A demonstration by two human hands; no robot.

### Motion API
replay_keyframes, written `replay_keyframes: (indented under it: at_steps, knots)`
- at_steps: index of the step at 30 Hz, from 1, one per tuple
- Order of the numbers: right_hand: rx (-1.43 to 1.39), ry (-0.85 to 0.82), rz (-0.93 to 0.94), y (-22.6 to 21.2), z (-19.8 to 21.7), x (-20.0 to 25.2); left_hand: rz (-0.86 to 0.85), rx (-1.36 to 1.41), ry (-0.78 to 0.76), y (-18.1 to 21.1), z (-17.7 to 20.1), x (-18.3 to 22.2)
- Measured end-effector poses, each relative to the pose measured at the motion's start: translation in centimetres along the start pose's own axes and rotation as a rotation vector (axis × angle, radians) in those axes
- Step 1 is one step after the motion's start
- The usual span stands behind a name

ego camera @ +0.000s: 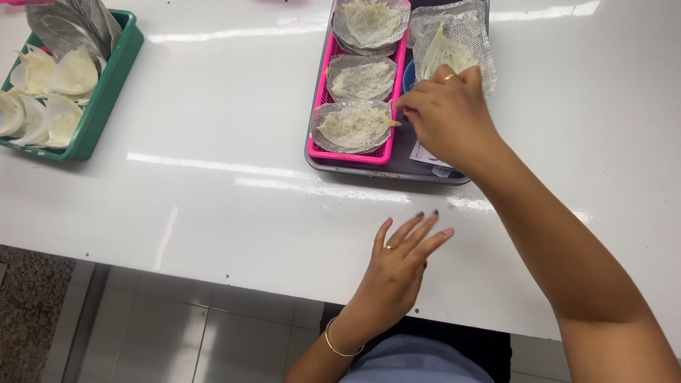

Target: Shaping edible bird's nest material into a mesh mold to form the characteristic nest shape.

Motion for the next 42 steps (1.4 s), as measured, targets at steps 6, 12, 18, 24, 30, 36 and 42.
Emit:
replay_keyframes:
  at_steps: [6, 12, 18, 24, 30, 36, 42]
  knots:
    - [0.339, -0.282, -0.073, -1.0, -4.1, -4.0, 0.057, 0.153, 0.104, 0.5, 0.9, 0.5]
    - [0.351, -0.284, -0.155, -0.7, -7.2, -5.4, 0.061, 0.161, 0.142, 0.2, 1.3, 0.5]
    - [0.199, -0.491, -0.330, -0.4, -6.5, -5.3, 0.122, 0.217, 0.162, -0.4, 1.9, 0.9]
    - [-0.115, -0.441, -0.379, -0.5, -3.9, -4.8, 0.162, 0.261, 0.208, -1.1, 2.7, 0.9]
    - [-0.477, -0.287, -0.523, 0.5, -1.1, -4.5, 0.286, 0.361, 0.313, -2.2, 4.3, 0.8]
    - [-0.752, -0.068, -0.658, 0.9, 4.4, 0.2, 0.261, 0.562, 0.637, -4.2, 6.4, 0.4]
    - [-1.024, -0.078, -0.675, -1.6, 5.6, 9.7, 0.172, 0.979, 0.550, -4.1, 4.0, -1.5]
Point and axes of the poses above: each hand's wrist, its own x-axis away from the middle knuckle, its own z-axis out of the back of the hand, y = z × x, the point moved 6 cm from there along -x, towards the middle knuckle
